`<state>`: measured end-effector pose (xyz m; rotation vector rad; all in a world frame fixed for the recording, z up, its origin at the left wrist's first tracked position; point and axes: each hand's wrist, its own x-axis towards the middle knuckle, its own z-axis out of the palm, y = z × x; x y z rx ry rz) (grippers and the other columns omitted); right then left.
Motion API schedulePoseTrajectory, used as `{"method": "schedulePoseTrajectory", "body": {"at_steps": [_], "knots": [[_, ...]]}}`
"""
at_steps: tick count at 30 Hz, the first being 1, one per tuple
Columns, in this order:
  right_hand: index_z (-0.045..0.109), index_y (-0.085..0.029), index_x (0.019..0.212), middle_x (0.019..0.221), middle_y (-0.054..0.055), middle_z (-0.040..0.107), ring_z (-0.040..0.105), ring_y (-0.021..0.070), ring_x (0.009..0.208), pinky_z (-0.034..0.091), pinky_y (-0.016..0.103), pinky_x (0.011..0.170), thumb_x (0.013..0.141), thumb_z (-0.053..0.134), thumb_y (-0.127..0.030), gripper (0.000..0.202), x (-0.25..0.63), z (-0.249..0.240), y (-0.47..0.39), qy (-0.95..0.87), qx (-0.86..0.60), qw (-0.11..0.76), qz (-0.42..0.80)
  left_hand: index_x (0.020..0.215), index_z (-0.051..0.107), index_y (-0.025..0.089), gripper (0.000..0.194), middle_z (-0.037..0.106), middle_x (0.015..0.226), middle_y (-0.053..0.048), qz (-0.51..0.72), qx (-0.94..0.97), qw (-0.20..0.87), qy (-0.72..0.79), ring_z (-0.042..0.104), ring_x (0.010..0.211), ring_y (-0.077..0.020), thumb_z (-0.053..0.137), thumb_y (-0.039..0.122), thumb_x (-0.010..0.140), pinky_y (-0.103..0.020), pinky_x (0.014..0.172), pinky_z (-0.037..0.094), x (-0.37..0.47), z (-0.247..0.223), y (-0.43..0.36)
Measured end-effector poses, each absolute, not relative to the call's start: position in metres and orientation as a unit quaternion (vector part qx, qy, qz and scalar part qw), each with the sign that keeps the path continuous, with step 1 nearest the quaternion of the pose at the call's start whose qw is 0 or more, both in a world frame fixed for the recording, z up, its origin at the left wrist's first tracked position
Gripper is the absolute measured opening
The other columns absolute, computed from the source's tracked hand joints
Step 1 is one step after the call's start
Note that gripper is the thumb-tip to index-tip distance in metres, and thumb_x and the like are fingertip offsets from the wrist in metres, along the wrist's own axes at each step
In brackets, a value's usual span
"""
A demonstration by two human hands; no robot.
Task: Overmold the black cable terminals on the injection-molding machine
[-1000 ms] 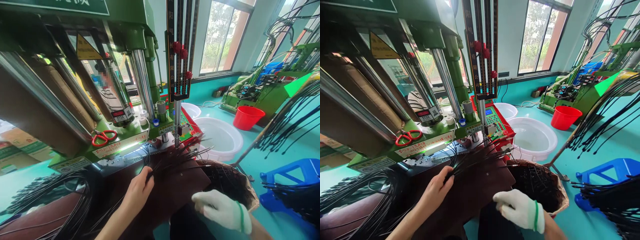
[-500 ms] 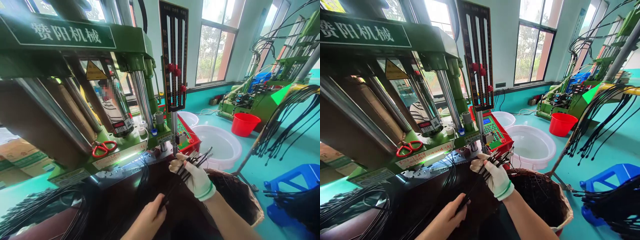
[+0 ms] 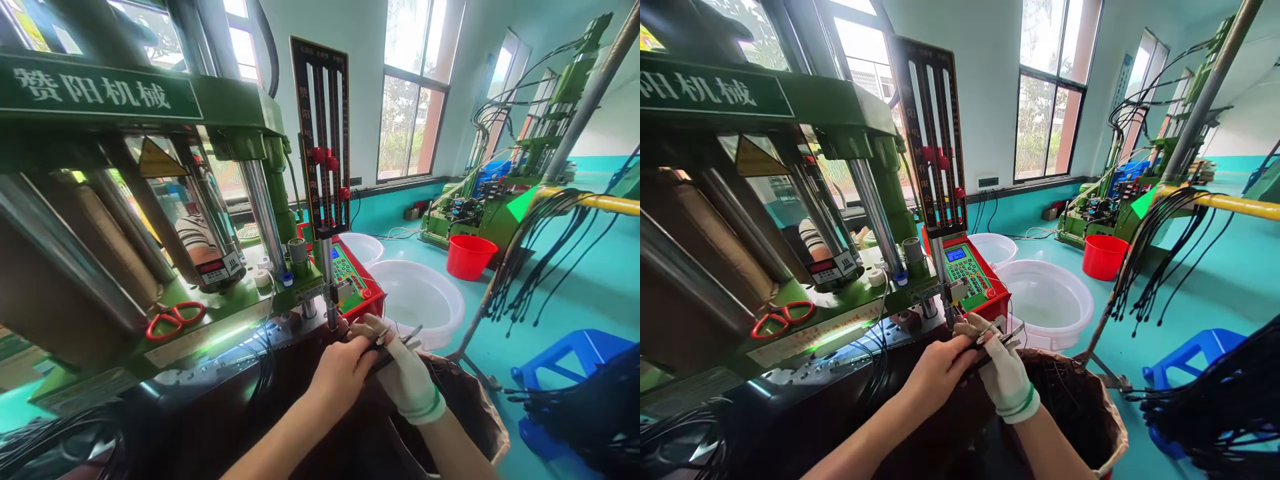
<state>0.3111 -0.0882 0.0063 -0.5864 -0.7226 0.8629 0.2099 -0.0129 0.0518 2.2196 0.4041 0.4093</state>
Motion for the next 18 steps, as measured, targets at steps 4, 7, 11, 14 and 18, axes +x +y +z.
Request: {"method": "schedulePoseTrajectory", "body": {"at_steps": [4, 7, 11, 14, 18], "knots": [[0.059, -0.019, 0.112, 0.112, 0.008, 0.061, 0.050, 0.0234, 0.110, 0.029, 0.043, 0.103, 0.087, 0.044, -0.034, 0.033, 0.317, 0.003, -0.096, -0.375, -0.299, 0.794, 0.373, 0.069, 0.061, 0.016, 0.023, 0.056, 0.063, -0.001, 0.201, 0.873, 0.413, 0.162, 0.048, 0.058, -0.0121, 0.044, 0.029, 0.079, -0.023, 0.056, 0.033, 0.210, 0.061, -0.020], [0.063, -0.024, 0.105, 0.111, 0.004, 0.062, 0.051, 0.0215, 0.109, 0.030, 0.040, 0.103, 0.083, 0.052, -0.031, 0.025, 0.321, 0.002, -0.101, -0.372, -0.313, 0.797, 0.358, 0.074, 0.062, 0.014, 0.021, 0.059, 0.067, -0.001, 0.157, 0.762, 0.609, 0.156, 0.050, 0.062, -0.0128, 0.050, 0.031, 0.074, -0.023, 0.059, 0.037, 0.215, 0.067, -0.021], [0.065, -0.028, 0.100, 0.109, 0.001, 0.063, 0.051, 0.0225, 0.108, 0.033, 0.042, 0.102, 0.078, 0.059, -0.033, 0.024, 0.325, -0.001, -0.104, -0.334, -0.323, 0.803, 0.373, 0.071, 0.061, 0.013, 0.022, 0.058, 0.065, -0.001, 0.178, 0.754, 0.612, 0.160, 0.049, 0.061, -0.0124, 0.049, 0.030, 0.075, -0.023, 0.058, 0.037, 0.220, 0.068, -0.024], [0.065, -0.028, 0.099, 0.108, 0.002, 0.063, 0.051, 0.0241, 0.109, 0.033, 0.044, 0.101, 0.075, 0.060, -0.038, 0.026, 0.328, -0.005, -0.104, -0.322, -0.367, 0.795, 0.359, 0.067, 0.061, 0.016, 0.023, 0.054, 0.059, 0.001, 0.228, 0.823, 0.487, 0.184, 0.044, 0.057, -0.0110, 0.046, 0.030, 0.078, -0.022, 0.055, 0.033, 0.219, 0.068, -0.029], [0.060, -0.029, 0.107, 0.109, 0.003, 0.062, 0.048, 0.0266, 0.112, 0.036, 0.047, 0.099, 0.075, 0.054, -0.052, 0.040, 0.328, -0.008, -0.106, -0.340, -0.425, 0.775, 0.320, 0.068, 0.058, 0.018, 0.025, 0.055, 0.060, 0.000, 0.250, 0.877, 0.365, 0.188, 0.044, 0.054, -0.0114, 0.041, 0.028, 0.083, -0.023, 0.053, 0.030, 0.216, 0.076, -0.040]]}}
